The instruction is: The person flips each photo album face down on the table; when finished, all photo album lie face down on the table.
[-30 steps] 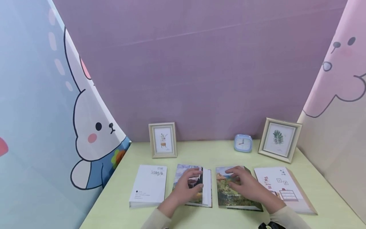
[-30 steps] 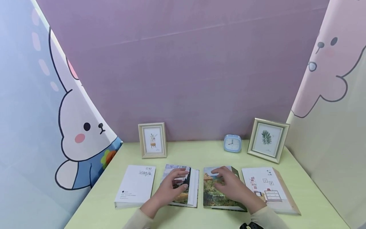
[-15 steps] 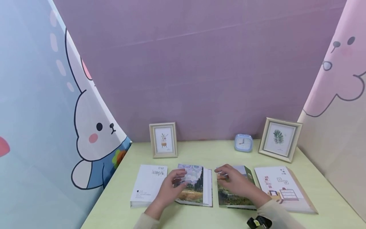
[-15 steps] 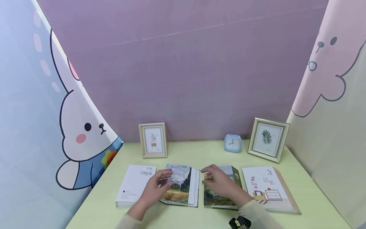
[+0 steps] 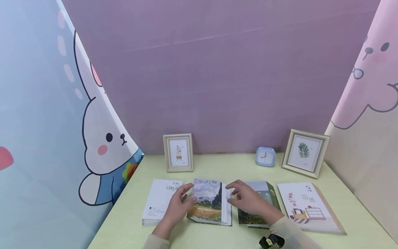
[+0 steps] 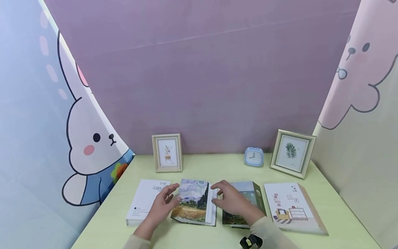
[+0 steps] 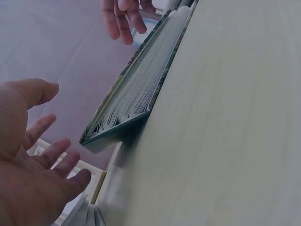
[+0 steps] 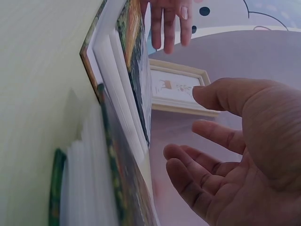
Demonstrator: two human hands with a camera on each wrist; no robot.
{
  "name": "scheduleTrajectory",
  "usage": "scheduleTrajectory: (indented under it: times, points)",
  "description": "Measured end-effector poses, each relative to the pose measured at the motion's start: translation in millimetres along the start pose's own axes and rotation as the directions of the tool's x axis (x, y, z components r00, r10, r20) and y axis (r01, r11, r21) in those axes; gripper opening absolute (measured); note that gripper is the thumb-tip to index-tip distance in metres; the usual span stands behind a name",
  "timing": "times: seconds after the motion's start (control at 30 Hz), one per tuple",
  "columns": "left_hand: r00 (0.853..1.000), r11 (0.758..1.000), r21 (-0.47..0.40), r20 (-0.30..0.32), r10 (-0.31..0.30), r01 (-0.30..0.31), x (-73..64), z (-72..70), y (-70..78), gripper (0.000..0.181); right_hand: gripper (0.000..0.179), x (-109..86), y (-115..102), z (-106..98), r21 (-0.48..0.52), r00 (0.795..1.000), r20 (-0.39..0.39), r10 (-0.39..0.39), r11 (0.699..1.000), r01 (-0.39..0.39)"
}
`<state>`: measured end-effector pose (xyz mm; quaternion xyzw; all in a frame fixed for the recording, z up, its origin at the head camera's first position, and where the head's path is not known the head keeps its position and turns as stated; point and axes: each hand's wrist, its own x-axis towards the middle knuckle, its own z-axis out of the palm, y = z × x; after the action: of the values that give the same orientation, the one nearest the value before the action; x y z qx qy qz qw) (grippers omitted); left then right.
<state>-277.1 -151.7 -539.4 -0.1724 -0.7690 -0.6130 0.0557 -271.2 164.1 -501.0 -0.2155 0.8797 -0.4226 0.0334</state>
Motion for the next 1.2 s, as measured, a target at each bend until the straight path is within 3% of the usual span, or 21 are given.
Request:
scheduleTrajectory:
  times: [0.27,0.43,0.73,1.2]
  points:
    - [0.995,0.996,-0.050,0.058,-0.077,0.080,1.5,-0.1,-8.0,0.069,0.048,4.3,-4.9,10.5,0.005,0.999,0.051,0.004,1.000,-0.004]
    - [0.990,0.989,-0.089,0.088,-0.110,0.118,-0.2,1.3,-4.9,0.075,0.054,7.4,-6.9,19.1,-0.104,0.997,0.069,-0.027,0.994,0.034]
    - [0.989,0.990,-0.053,0.065,-0.130,0.133,-1.8,2.1,-2.4,0.074,0.061,11.1,-5.9,30.6,-0.271,0.995,0.059,-0.076,0.959,0.089]
    - [0.983,0.986,-0.049,0.098,-0.157,0.162,-3.6,2.7,-3.5,0.075,0.066,17.4,-12.7,36.6,-0.294,0.994,0.105,-0.035,0.954,0.065]
